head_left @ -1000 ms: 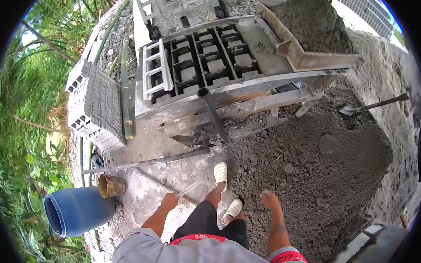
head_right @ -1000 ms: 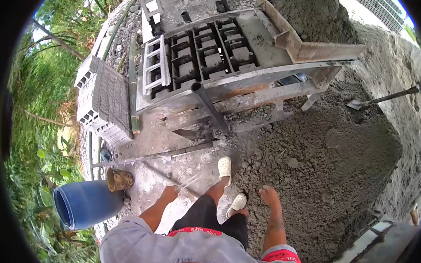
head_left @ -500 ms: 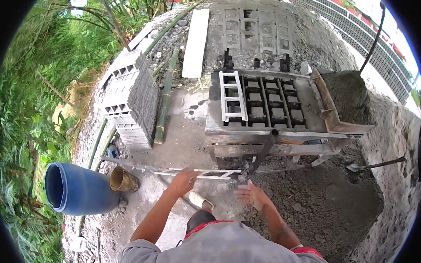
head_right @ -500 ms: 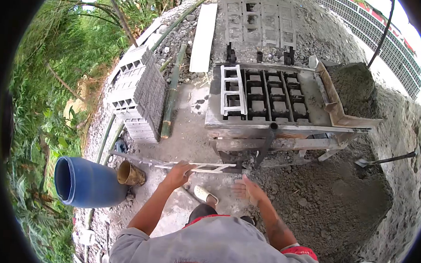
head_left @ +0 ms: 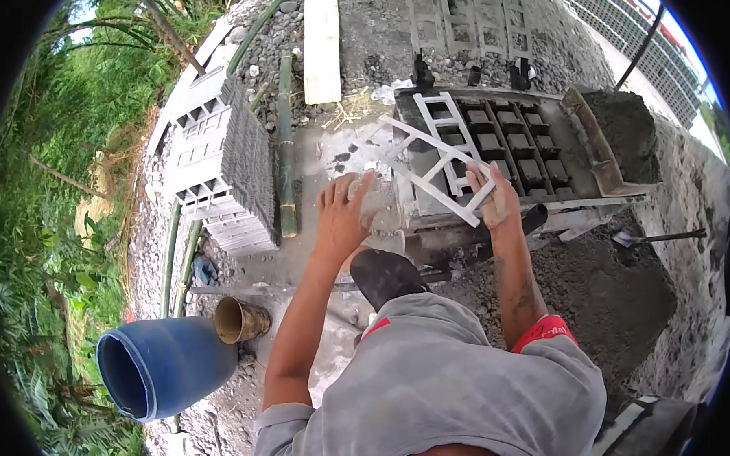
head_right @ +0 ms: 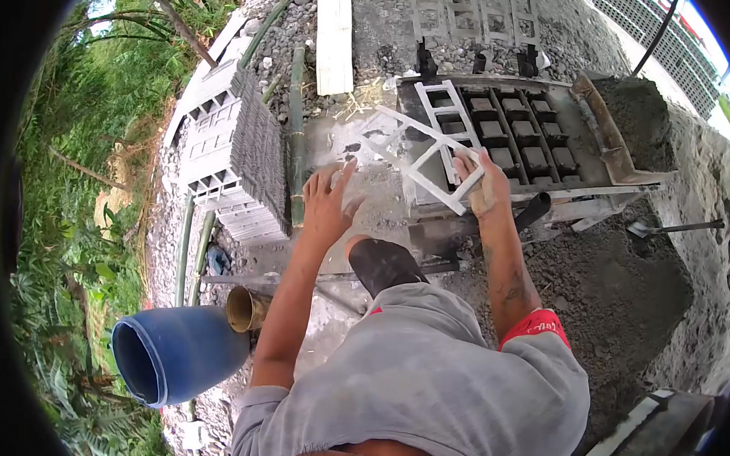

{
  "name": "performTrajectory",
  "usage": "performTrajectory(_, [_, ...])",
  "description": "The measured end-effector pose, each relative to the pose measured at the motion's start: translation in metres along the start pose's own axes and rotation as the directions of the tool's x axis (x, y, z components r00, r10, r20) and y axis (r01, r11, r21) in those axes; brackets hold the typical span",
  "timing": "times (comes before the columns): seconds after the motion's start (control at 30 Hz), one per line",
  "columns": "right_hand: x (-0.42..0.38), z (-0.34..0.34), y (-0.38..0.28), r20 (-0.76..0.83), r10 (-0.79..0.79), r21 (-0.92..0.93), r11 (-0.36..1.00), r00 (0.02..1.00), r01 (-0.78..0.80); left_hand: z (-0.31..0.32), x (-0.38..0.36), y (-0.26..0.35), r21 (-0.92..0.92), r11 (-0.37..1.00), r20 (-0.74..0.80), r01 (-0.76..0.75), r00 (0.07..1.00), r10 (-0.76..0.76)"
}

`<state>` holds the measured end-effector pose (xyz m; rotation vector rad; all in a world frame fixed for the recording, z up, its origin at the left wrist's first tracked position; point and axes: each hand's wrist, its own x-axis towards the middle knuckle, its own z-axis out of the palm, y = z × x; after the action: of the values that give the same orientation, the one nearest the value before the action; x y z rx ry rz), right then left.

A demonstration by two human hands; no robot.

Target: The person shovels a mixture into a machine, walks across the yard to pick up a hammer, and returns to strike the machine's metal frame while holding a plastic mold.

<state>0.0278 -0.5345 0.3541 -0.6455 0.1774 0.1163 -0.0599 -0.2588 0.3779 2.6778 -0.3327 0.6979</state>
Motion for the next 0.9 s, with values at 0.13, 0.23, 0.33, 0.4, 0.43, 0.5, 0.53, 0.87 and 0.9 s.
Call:
performTrajectory(0.13, [0.071,-0.033,0.005,-0.129,-0.148,0.081,0.984,0.980,0.159,-0.008,-0.062,-0.075,0.098,0.971,0.066,0.217,0.972,-0.224])
performTrajectory(0.23, [0.094,-0.054,0.012,-0.161,-0.279,0.086,0.951,0.947,0.296,-0.016,-0.111,-0.129,0.175,0.909,0.125,0.377,0.908,-0.401])
performTrajectory(0.33, [0.117,-0.085,0.027,-0.260,-0.335,0.059,0.930,0.905,0.362,-0.022,-0.134,-0.174,0.256,0.847,0.111,0.466,0.856,-0.505])
performTrajectory(0.4, [0.128,-0.102,0.036,-0.297,-0.364,0.044,0.918,0.883,0.393,-0.020,-0.132,-0.201,0.210,0.853,0.096,0.478,0.858,-0.504])
performTrajectory(0.43, [0.130,-0.112,0.041,-0.342,-0.379,0.013,0.913,0.860,0.408,-0.015,-0.124,-0.211,0.214,0.853,0.103,0.476,0.857,-0.504])
performTrajectory(0.5, [0.133,-0.143,0.049,-0.271,-0.380,-0.058,0.924,0.884,0.379,-0.005,-0.096,-0.239,0.172,0.870,0.144,0.462,0.862,-0.486])
performTrajectory(0.53, [0.130,-0.132,0.050,-0.361,-0.392,-0.067,0.916,0.846,0.395,0.001,-0.075,-0.253,0.175,0.874,0.148,0.453,0.866,-0.478])
performTrajectory(0.87, [0.108,-0.101,0.012,-0.291,-0.704,-0.885,-0.059,0.648,-0.462,0.096,0.181,-0.377,-0.085,0.980,0.153,0.179,0.974,-0.165])
performTrajectory(0.9, [0.122,-0.087,0.013,-0.283,-0.705,-0.887,-0.066,0.651,-0.457,0.101,0.194,-0.386,-0.087,0.979,0.147,0.184,0.974,-0.170])
